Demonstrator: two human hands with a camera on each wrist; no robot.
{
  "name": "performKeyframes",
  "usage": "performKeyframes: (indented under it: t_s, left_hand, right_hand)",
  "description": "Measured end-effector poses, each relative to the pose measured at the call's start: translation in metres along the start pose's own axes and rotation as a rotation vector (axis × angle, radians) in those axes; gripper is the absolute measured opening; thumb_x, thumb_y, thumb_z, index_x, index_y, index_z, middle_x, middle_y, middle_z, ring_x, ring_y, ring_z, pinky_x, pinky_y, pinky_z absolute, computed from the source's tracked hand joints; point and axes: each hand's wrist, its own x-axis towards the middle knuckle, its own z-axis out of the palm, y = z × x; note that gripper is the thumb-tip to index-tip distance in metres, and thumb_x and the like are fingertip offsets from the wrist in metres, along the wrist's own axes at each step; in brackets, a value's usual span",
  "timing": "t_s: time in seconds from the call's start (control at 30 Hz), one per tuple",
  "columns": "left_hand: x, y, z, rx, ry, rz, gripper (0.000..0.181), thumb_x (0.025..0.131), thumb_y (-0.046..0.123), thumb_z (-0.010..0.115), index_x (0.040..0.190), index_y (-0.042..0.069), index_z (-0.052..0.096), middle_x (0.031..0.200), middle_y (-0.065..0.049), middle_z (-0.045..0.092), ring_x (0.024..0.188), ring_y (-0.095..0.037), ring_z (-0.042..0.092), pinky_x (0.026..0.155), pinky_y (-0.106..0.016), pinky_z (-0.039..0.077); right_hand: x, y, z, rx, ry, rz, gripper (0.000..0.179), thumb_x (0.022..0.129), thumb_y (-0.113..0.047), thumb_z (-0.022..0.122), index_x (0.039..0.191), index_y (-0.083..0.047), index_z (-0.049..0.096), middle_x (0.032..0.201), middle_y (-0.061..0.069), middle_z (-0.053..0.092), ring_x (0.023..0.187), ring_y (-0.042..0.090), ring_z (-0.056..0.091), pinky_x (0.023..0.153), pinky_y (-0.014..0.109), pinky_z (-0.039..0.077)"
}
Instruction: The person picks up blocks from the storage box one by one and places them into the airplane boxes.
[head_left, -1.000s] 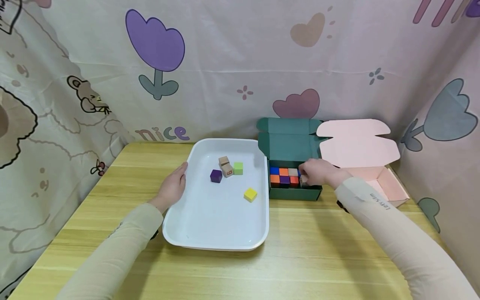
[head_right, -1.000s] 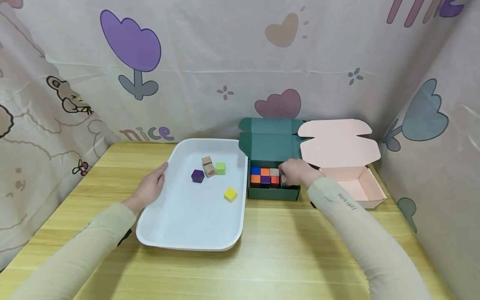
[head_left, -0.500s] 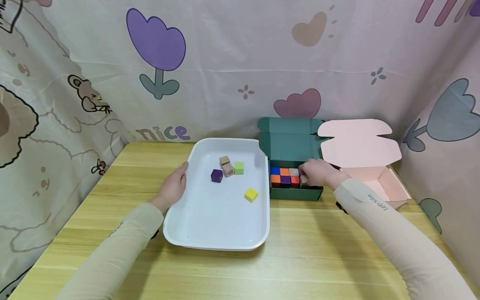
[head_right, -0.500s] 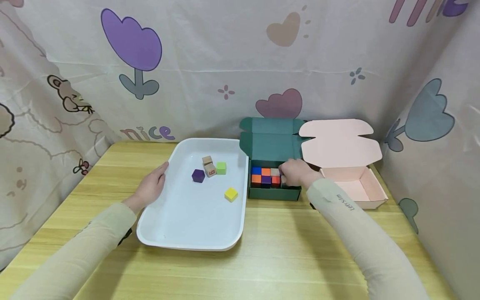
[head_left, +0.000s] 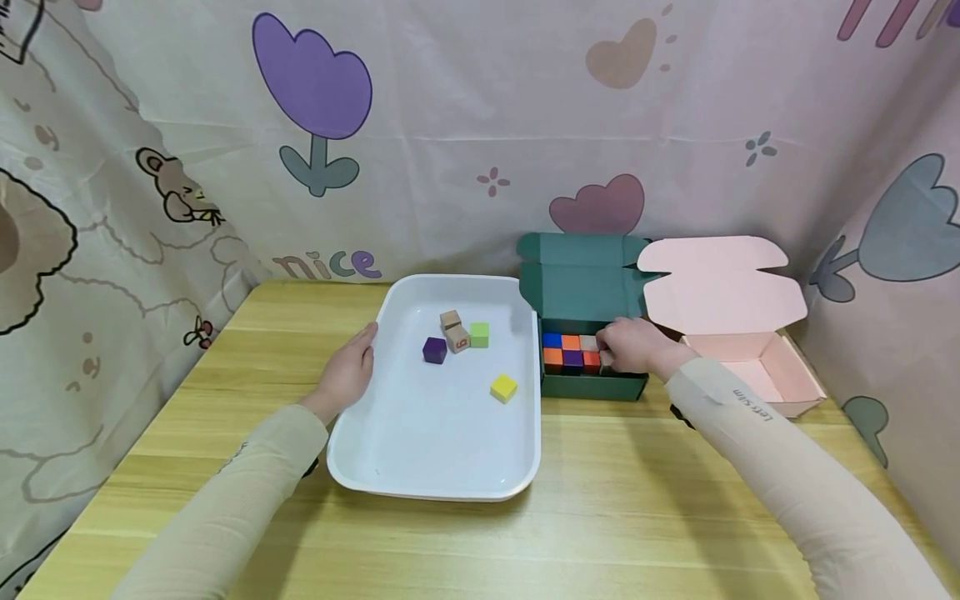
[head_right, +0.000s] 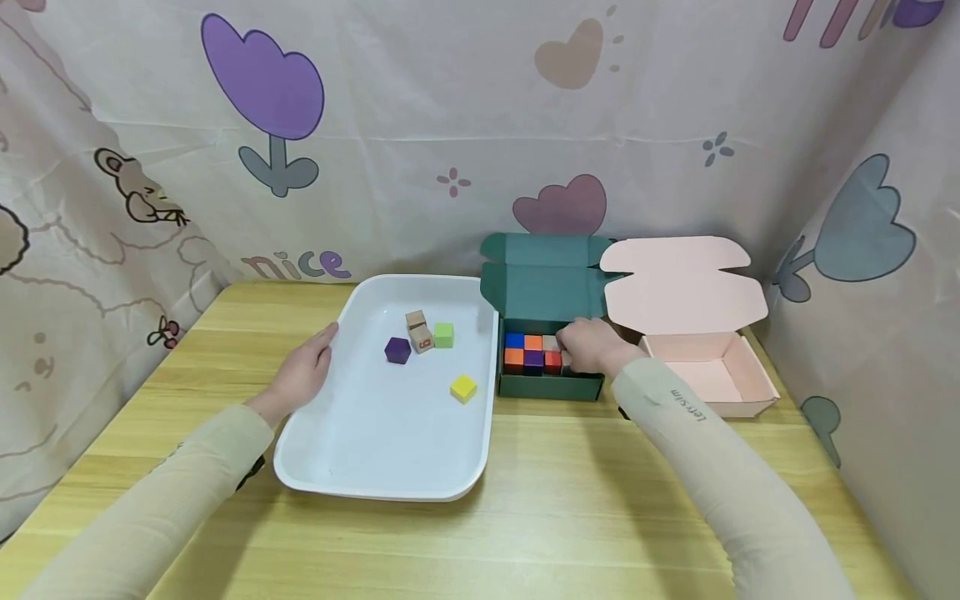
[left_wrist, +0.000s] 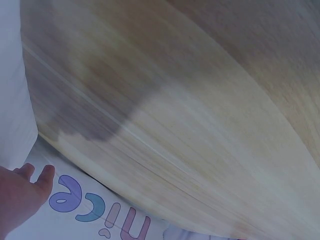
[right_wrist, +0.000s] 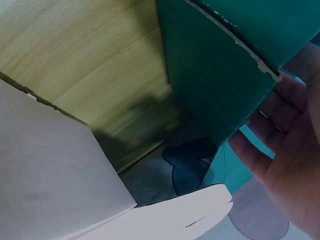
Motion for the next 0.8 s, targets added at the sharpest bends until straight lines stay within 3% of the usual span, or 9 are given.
performKeyframes:
  t_s: [0.27, 0.53, 0.8]
  left_hand:
    - [-0.0001, -0.0005, 0.0007, 0.003, 0.011, 0.003, 0.047, 0.1, 0.006, 0.027, 0.145, -0.007, 0.022, 0.151, -0.024, 0.022, 0.139, -0.039, 0.024, 0.115, -0.049, 0.027]
    - [0.0006, -0.0009, 0.0012, 0.009, 0.015, 0.0, 0.047, 0.1, 0.007, 0.027, 0.145, -0.006, 0.022, 0.151, -0.024, 0.023, 0.138, -0.039, 0.026, 0.114, -0.05, 0.028]
    - [0.0001, -0.0015, 0.0012, 0.001, 0.012, -0.003, 0.047, 0.1, 0.007, 0.027, 0.145, -0.006, 0.022, 0.151, -0.024, 0.023, 0.139, -0.039, 0.024, 0.115, -0.049, 0.026]
  right_hand:
    - [-0.0017, -0.0007, 0.0, -0.019, 0.013, -0.002, 0.007, 0.083, -0.006, 0.061, 0.076, -0.008, 0.063, 0.071, 0.001, 0.056, 0.067, 0.018, 0.046, 0.061, 0.032, 0.046]
    - [-0.0018, -0.0008, 0.0033, -0.045, 0.039, -0.016, 0.017, 0.084, -0.007, 0.062, 0.068, -0.011, 0.056, 0.064, 0.0, 0.05, 0.063, 0.017, 0.043, 0.056, 0.029, 0.038]
    - [-0.0004, -0.0033, 0.002, -0.027, 0.024, -0.013, 0.017, 0.084, -0.005, 0.061, 0.069, -0.01, 0.055, 0.064, 0.0, 0.049, 0.062, 0.017, 0.043, 0.057, 0.028, 0.038]
